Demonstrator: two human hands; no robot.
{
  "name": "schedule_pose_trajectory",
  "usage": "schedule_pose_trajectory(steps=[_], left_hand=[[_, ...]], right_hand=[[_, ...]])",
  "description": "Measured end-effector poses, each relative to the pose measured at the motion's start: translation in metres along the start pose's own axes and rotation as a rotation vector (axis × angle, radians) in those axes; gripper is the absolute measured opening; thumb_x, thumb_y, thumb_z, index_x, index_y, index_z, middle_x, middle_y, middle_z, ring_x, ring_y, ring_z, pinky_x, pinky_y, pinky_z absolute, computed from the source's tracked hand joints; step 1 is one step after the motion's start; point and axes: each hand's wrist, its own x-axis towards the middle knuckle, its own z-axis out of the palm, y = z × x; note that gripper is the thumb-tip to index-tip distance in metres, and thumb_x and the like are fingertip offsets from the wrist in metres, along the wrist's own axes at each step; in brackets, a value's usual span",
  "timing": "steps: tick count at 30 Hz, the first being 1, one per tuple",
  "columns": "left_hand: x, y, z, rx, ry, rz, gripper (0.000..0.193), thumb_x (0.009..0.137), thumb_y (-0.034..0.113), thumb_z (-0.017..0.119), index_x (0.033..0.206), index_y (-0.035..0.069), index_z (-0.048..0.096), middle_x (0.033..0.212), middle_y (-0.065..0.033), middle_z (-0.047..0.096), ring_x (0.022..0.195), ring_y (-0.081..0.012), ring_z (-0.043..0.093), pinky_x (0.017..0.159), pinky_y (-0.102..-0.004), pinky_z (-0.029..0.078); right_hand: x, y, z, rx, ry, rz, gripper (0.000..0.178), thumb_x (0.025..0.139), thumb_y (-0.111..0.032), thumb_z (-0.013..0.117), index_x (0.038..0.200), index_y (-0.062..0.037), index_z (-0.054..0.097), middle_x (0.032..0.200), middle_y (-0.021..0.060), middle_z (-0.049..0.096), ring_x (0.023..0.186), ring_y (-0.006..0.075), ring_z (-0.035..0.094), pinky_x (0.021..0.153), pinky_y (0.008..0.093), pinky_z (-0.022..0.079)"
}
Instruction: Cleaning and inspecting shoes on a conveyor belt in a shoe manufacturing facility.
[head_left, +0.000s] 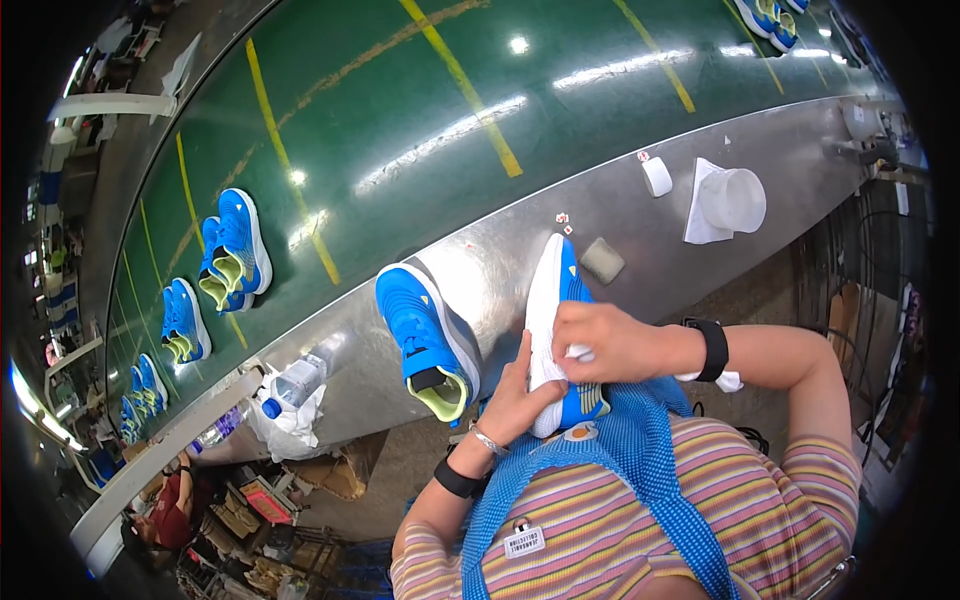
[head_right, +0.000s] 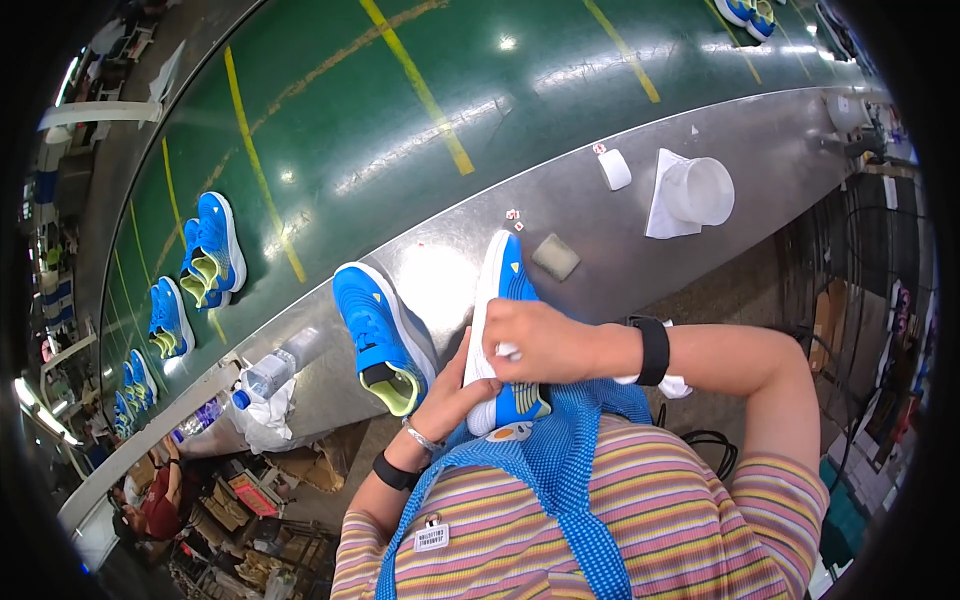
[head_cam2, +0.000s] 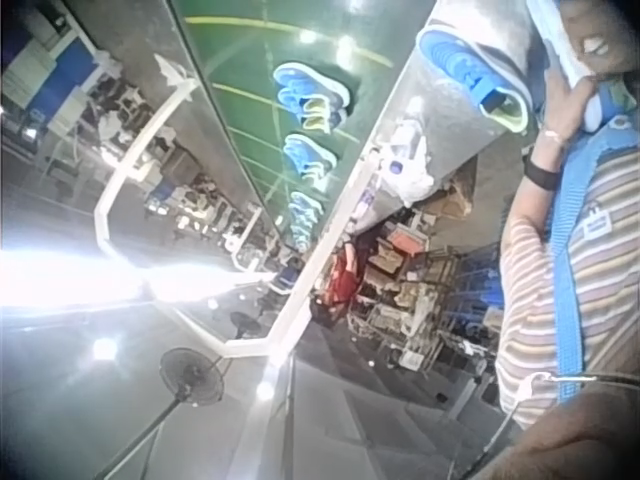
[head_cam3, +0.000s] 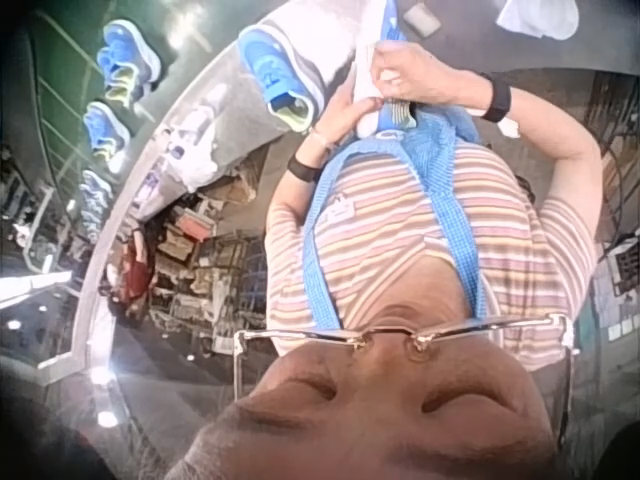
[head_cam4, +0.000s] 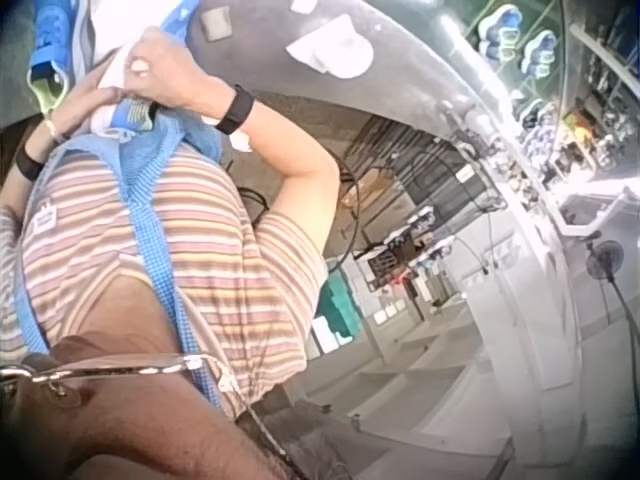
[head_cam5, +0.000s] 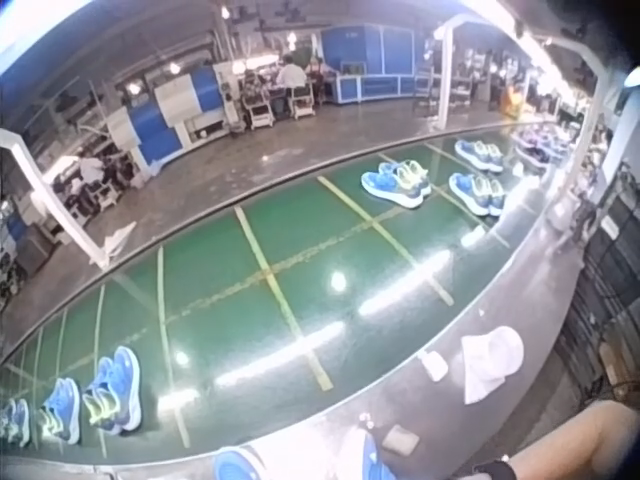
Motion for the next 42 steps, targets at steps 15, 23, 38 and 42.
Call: schedule_pose_trajectory(steps=[15,23,38,42], left_hand=[[-0.003,-0.003,-0.001,-0.041,0.005,-0.068,0.091,0.067,0.031,0.062,0.134,-0.005,0.012,0.105,-0.0276,0.048,0.099,-0.0321,0.048,0.087,-0.0340,0.037],[-0.002,-0.010,-0.002,-0.049,0.010,-0.060,0.092,0.066,0.032,0.062,0.135,-0.003,0.012,0.107,-0.0290,0.046,0.101,-0.0337,0.047,0.087,-0.0342,0.037],[-0.006,-0.020,-0.004,0.039,0.002,-0.085,0.095,0.067,0.037,0.062,0.135,-0.003,0.010,0.115,-0.0286,0.040,0.108,-0.0356,0.041,0.093,-0.0349,0.032],[-0.006,-0.021,-0.004,-0.018,-0.017,-0.097,0.095,0.067,0.039,0.062,0.136,-0.001,0.010,0.117,-0.0280,0.038,0.110,-0.0356,0.039,0.094,-0.0349,0.031]], right_hand=[[-0.002,-0.009,-0.003,-0.074,-0.009,0.051,0.012,0.069,-0.010,0.065,0.078,-0.0029,0.062,0.076,0.0106,0.053,0.069,0.0235,0.055,0.061,0.0308,0.044],[0.002,-0.006,0.006,-0.188,-0.025,-0.061,0.011,0.065,-0.009,0.064,0.069,-0.0015,0.056,0.074,0.0107,0.050,0.067,0.0264,0.054,0.059,0.0325,0.044],[0.041,0.112,-0.047,-0.546,0.546,0.018,0.010,0.070,-0.010,0.063,0.073,-0.0037,0.056,0.072,0.0082,0.049,0.067,0.0260,0.052,0.059,0.0338,0.043],[0.039,0.140,-0.047,-0.696,0.323,-0.024,0.010,0.071,-0.009,0.060,0.080,-0.0043,0.059,0.075,0.0095,0.048,0.070,0.0274,0.052,0.062,0.0362,0.043]])
